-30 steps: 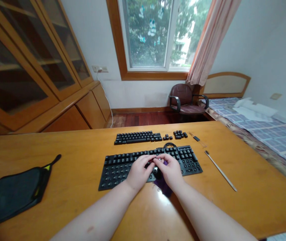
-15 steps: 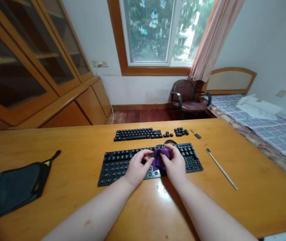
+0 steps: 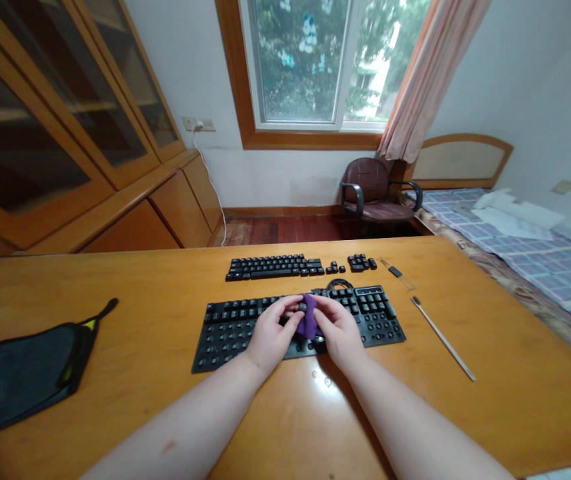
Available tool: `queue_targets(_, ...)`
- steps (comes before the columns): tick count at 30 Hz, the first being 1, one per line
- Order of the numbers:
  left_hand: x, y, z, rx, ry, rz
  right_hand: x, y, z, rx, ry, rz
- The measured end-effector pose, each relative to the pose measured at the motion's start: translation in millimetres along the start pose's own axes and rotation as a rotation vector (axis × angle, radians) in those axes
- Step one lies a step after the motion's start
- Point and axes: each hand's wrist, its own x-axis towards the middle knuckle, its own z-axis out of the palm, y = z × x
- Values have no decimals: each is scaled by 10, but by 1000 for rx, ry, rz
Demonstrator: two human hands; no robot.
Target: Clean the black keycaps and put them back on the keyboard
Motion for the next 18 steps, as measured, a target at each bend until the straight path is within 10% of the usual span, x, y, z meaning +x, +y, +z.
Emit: queue_targets(18, -5, -21, -6, -60, -34, -18, 29, -33, -10, -122, -33, -9)
